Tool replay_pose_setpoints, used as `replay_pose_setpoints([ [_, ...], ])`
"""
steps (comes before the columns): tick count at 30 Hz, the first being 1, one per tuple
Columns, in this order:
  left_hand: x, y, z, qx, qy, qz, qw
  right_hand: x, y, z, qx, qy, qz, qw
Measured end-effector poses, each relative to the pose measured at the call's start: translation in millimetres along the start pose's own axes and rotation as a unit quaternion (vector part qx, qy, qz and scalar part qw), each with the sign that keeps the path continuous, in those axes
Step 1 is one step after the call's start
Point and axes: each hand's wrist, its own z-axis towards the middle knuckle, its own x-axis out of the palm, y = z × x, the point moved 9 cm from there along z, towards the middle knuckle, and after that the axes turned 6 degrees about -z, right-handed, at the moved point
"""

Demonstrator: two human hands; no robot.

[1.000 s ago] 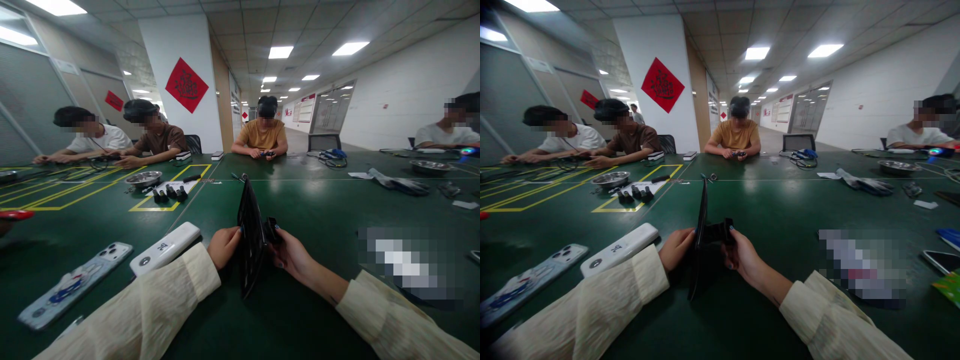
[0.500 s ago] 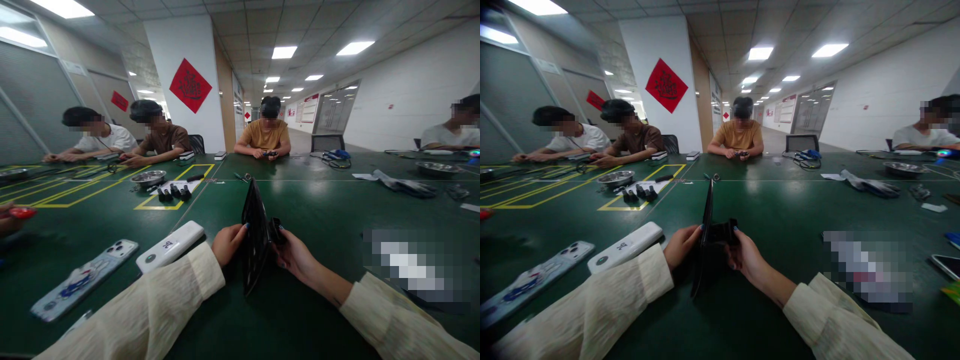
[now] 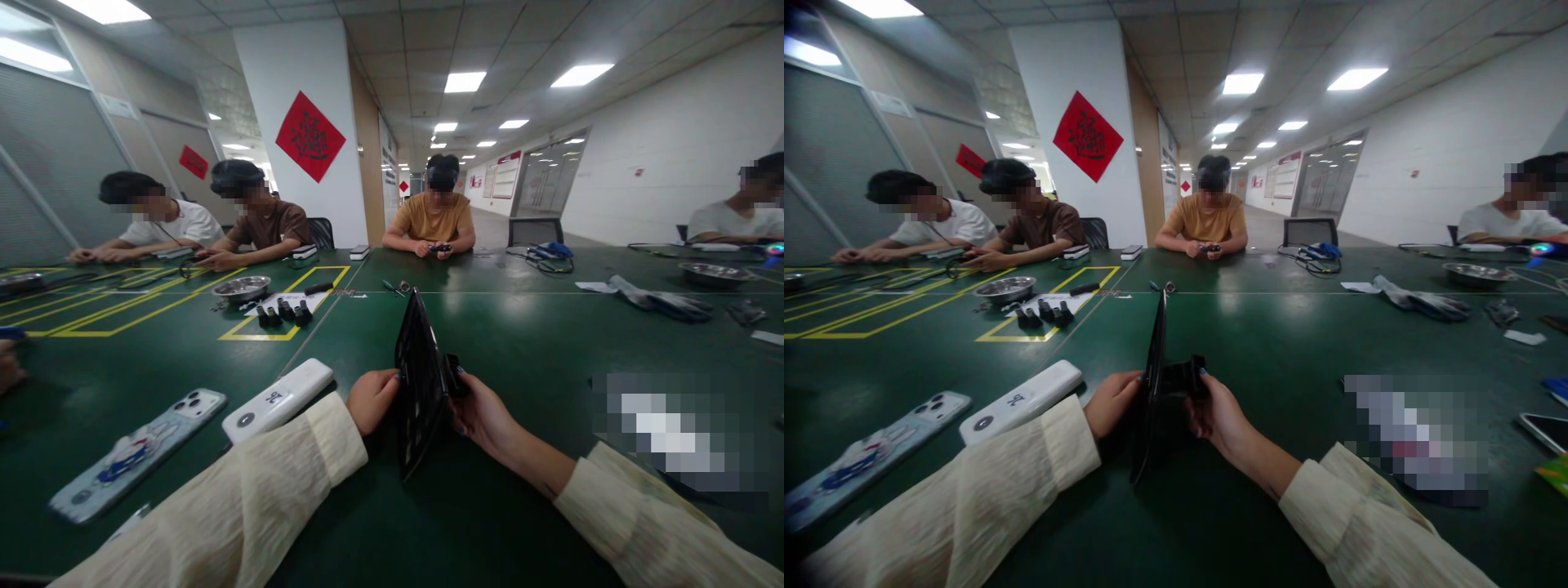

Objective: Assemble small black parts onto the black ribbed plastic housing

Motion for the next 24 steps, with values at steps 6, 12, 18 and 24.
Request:
replay_pose_setpoints([
  [6,-0.2,11,1,-0.045,-0.014,0.005,0.999,-1,-1,1,-0.003,-0.002,-0.003,1.0],
  [12,-2.4,3,1,-0.019,-0.025,-0.026,0.999,1,0,-2,0.011,-0.009,-0.012,1.0],
  [18,1.3,6,2,-0.036,-0.012,-0.08,0.996,1,1,-2,0.014,-0.015,-0.002,1.0],
  [24,0.5,5,-1,-0.029,-0.024,-0.054,0.998,1,0,-1,0.015,-0.011,-0.004,1.0],
])
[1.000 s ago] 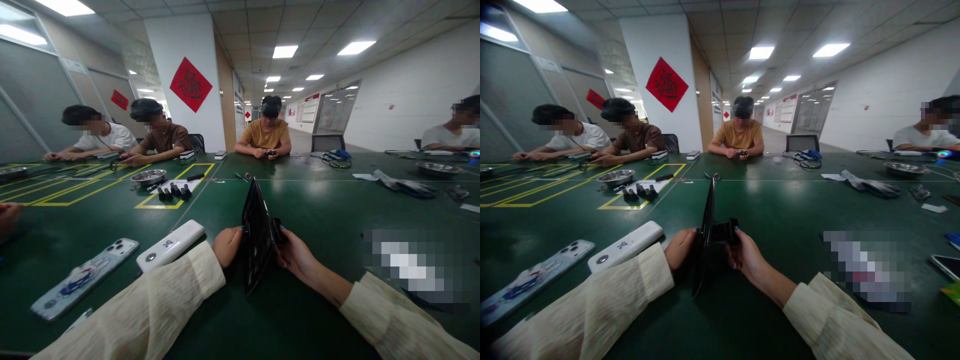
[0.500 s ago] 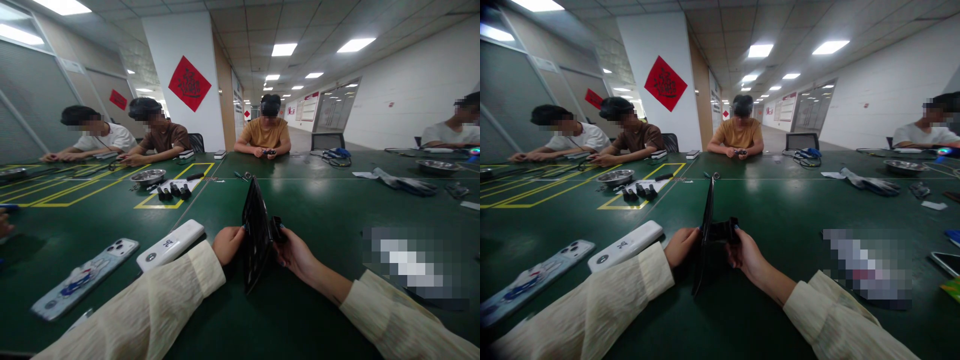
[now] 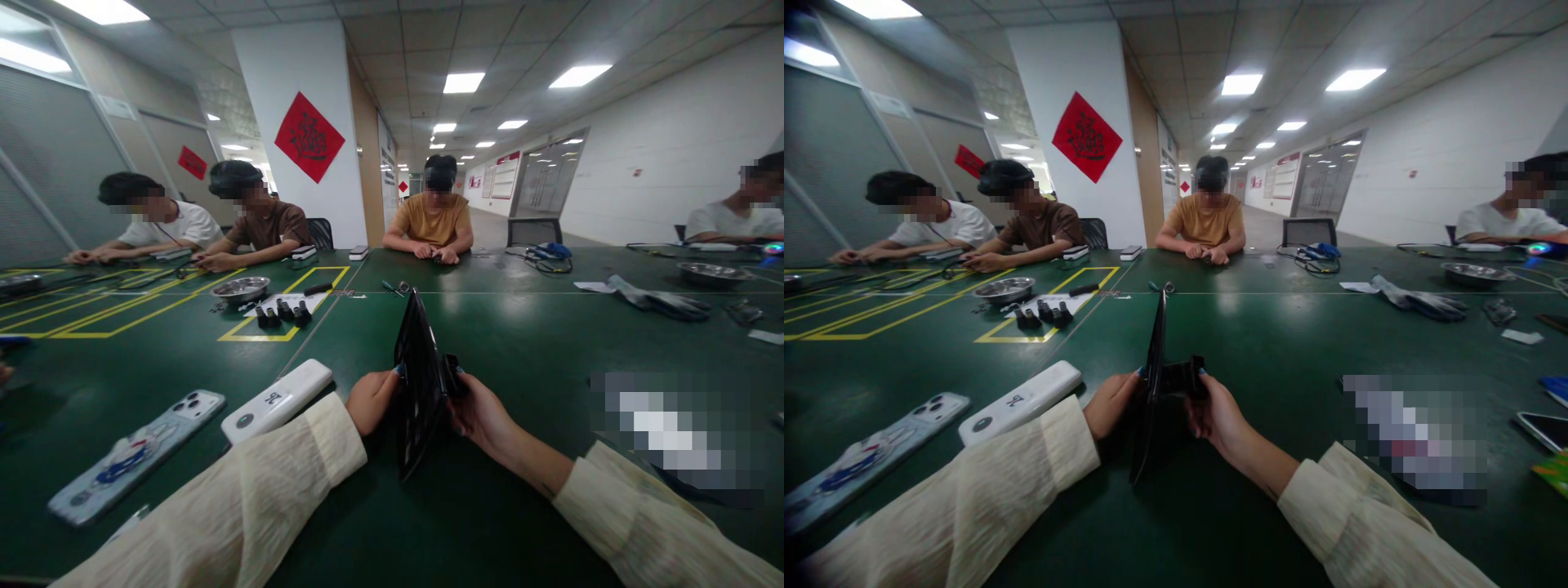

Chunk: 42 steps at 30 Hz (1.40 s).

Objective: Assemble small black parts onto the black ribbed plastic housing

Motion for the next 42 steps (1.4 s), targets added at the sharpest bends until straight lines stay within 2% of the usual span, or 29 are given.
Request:
replay_pose_setpoints([
  [7,1.5,-8,-1,0.028,0.027,0.001,0.999,-1,-3,0,0.006,0.009,-0.009,1.0],
  [14,1.6,0,-1,-0.021,0.013,0.001,1.0,0,-2,1,-0.006,0.02,-0.016,1.0],
  [20,3.4,7,1,-0.037,0.012,0.037,0.999,1,0,-1,-0.009,0.013,-0.014,1.0],
  [27,-1.5,-5,1,0.001,-0.003,0.014,1.0,3,3,-4,-0.013,0.014,-0.016,1.0],
  [31,-3.1,-11,-3,0.018,-0.003,0.04,0.999,4,3,-4,-0.021,0.021,-0.027,0.999],
  [37,-3.8,-9,-5,-0.004,-0.009,0.069,0.998,2,3,-2,-0.025,0.015,-0.045,0.999],
  [42,-1.6,-8,-5,0.005,-0.01,0.128,0.992,1,1,-1,-0.026,0.019,-0.04,0.999],
])
